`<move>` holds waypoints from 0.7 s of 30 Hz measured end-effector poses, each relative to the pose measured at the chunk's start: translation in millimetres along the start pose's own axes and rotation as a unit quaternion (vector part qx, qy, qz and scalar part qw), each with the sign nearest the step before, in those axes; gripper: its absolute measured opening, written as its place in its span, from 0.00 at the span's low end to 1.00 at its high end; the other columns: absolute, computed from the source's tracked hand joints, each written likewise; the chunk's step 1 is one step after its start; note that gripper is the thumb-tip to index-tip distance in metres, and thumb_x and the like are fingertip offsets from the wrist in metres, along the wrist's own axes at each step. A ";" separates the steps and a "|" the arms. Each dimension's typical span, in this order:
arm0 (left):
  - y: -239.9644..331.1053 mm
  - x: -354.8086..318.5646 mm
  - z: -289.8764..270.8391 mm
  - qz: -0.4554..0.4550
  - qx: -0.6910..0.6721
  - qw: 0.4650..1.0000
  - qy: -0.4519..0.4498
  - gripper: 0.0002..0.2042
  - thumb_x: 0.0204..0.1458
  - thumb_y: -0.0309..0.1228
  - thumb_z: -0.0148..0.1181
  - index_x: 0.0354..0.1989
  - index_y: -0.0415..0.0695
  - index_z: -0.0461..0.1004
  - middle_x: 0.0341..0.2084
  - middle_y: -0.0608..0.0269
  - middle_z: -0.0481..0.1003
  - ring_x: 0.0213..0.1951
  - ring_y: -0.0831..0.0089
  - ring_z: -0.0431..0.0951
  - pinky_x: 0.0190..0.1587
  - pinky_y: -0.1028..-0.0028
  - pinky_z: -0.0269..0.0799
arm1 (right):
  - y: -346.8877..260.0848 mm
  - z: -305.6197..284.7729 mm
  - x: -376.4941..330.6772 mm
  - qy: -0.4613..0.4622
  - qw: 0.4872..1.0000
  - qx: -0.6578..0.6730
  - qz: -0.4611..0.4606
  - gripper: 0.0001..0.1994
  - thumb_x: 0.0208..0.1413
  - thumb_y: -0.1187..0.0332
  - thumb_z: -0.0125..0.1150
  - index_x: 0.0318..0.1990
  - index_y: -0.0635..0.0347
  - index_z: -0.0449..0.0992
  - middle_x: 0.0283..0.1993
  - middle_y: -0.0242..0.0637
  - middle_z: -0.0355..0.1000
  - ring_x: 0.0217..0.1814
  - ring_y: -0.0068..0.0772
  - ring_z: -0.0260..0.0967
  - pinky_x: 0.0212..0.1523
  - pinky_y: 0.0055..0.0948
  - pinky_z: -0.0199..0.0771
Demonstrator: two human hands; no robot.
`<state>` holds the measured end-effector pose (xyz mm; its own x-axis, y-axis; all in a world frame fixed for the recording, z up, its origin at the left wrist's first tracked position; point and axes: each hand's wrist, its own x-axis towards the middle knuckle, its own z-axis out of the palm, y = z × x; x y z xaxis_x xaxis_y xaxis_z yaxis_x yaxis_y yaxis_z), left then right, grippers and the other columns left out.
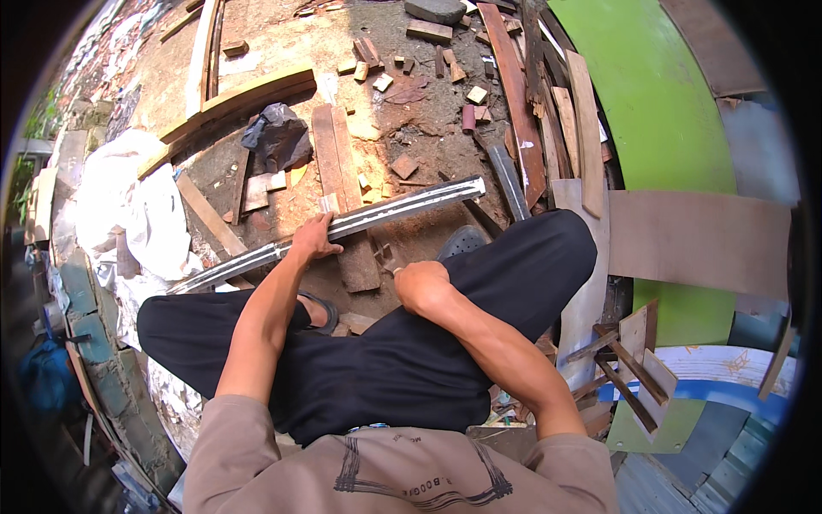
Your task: The person sits on the ground and uses a hammer to strike a long metal bar placed on a wooden plank. They repeatedly hit the bar along its length, occasionally adjusting its position.
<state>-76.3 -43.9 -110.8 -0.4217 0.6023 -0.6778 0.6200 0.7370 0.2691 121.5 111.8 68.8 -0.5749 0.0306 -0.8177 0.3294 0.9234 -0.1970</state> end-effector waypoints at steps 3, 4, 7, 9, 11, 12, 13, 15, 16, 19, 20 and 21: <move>-2.9 -8.3 4.5 -0.010 -0.003 1.000 0.011 0.50 0.42 0.52 0.70 0.72 0.51 0.48 0.68 0.48 0.55 0.67 0.50 0.59 0.66 0.58 0.60 | -7.3 -12.1 -0.9 -0.006 0.999 -0.018 -0.038 0.18 0.50 0.72 0.60 0.51 0.60 0.77 0.45 0.43 0.80 0.48 0.46 0.79 0.43 0.39 0.79; -4.3 -10.3 6.5 -0.013 0.001 1.000 0.020 0.50 0.43 0.53 0.70 0.72 0.52 0.47 0.69 0.47 0.54 0.67 0.49 0.58 0.67 0.58 0.59 | -6.5 -13.4 -1.7 0.007 0.999 -0.011 -0.047 0.19 0.50 0.72 0.59 0.52 0.60 0.76 0.45 0.44 0.80 0.47 0.46 0.79 0.43 0.39 0.79; -2.3 -5.4 17.0 -0.019 0.023 0.999 0.041 0.49 0.45 0.54 0.67 0.73 0.56 0.45 0.70 0.44 0.49 0.69 0.47 0.55 0.67 0.54 0.56 | -3.4 -15.2 -4.3 0.032 0.998 0.015 -0.058 0.19 0.52 0.72 0.57 0.53 0.60 0.75 0.43 0.45 0.79 0.46 0.47 0.79 0.42 0.40 0.79; 8.0 1.7 25.6 -0.013 0.035 0.995 0.088 0.47 0.47 0.53 0.65 0.73 0.55 0.47 0.70 0.44 0.50 0.69 0.47 0.54 0.67 0.52 0.55 | 0.8 -17.2 -5.3 0.039 0.997 0.040 -0.043 0.18 0.53 0.72 0.56 0.53 0.61 0.74 0.42 0.46 0.79 0.45 0.47 0.79 0.42 0.41 0.79; 30.5 11.2 27.8 0.025 0.051 0.992 0.115 0.45 0.49 0.52 0.64 0.73 0.53 0.47 0.70 0.44 0.50 0.69 0.47 0.54 0.67 0.52 0.54 | 5.6 -16.2 -6.2 0.047 0.997 0.050 -0.020 0.17 0.54 0.73 0.55 0.52 0.62 0.75 0.42 0.47 0.79 0.44 0.48 0.79 0.42 0.41 0.79; 43.9 15.6 29.6 0.044 0.058 0.989 0.126 0.44 0.50 0.51 0.63 0.73 0.53 0.48 0.70 0.45 0.51 0.69 0.48 0.53 0.67 0.53 0.54 | 8.8 -15.0 -6.3 0.047 0.997 0.055 -0.007 0.16 0.55 0.73 0.54 0.51 0.63 0.75 0.41 0.47 0.79 0.44 0.48 0.79 0.41 0.42 0.79; 59.0 14.1 29.0 0.067 0.077 0.986 0.133 0.42 0.51 0.49 0.62 0.72 0.51 0.48 0.69 0.46 0.52 0.70 0.49 0.52 0.68 0.53 0.52 | 11.6 -13.8 -6.5 0.044 0.998 0.055 0.001 0.15 0.55 0.73 0.54 0.50 0.64 0.75 0.41 0.48 0.79 0.44 0.48 0.79 0.41 0.42 0.79; 77.2 20.4 31.6 0.101 0.101 0.983 0.117 0.42 0.51 0.49 0.62 0.72 0.51 0.48 0.70 0.47 0.52 0.70 0.50 0.51 0.69 0.55 0.50 | 17.5 -13.6 -7.9 0.038 0.998 0.052 0.017 0.14 0.56 0.72 0.53 0.49 0.65 0.76 0.41 0.48 0.79 0.43 0.48 0.79 0.41 0.42 0.79; 83.4 24.0 34.2 0.118 0.112 0.981 0.110 0.42 0.51 0.48 0.62 0.72 0.51 0.48 0.70 0.48 0.52 0.70 0.50 0.51 0.69 0.55 0.50 | 19.5 -12.5 -7.2 0.035 0.998 0.050 0.028 0.14 0.54 0.72 0.55 0.48 0.64 0.77 0.42 0.47 0.80 0.44 0.47 0.79 0.41 0.40 0.79; 106.8 20.6 35.7 0.091 0.071 0.989 0.092 0.42 0.52 0.48 0.62 0.73 0.50 0.47 0.70 0.49 0.49 0.71 0.49 0.48 0.69 0.48 0.49 | 29.0 -4.7 -6.8 0.013 0.998 0.044 0.054 0.15 0.50 0.71 0.60 0.46 0.62 0.79 0.43 0.45 0.80 0.45 0.44 0.80 0.42 0.38 0.80; 111.7 17.7 34.0 0.078 0.064 0.991 0.086 0.42 0.52 0.48 0.62 0.73 0.50 0.47 0.71 0.49 0.49 0.71 0.48 0.48 0.68 0.47 0.49 | 33.3 -1.8 -7.6 0.000 0.997 0.043 0.057 0.15 0.51 0.71 0.59 0.47 0.63 0.78 0.43 0.46 0.80 0.46 0.45 0.80 0.42 0.39 0.80; 107.7 17.6 38.5 0.098 0.062 0.987 0.111 0.43 0.52 0.49 0.62 0.72 0.49 0.47 0.70 0.43 0.49 0.70 0.43 0.49 0.66 0.42 0.52 | 35.5 -2.6 -7.1 -0.008 0.997 0.043 0.058 0.16 0.51 0.71 0.58 0.48 0.63 0.78 0.44 0.47 0.80 0.46 0.45 0.79 0.43 0.39 0.80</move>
<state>8.5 34.3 -120.0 -0.4118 0.7916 -0.4514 0.7746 0.5650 0.2843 135.3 145.3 69.0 -0.5176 0.1289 -0.8459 0.4564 0.8778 -0.1455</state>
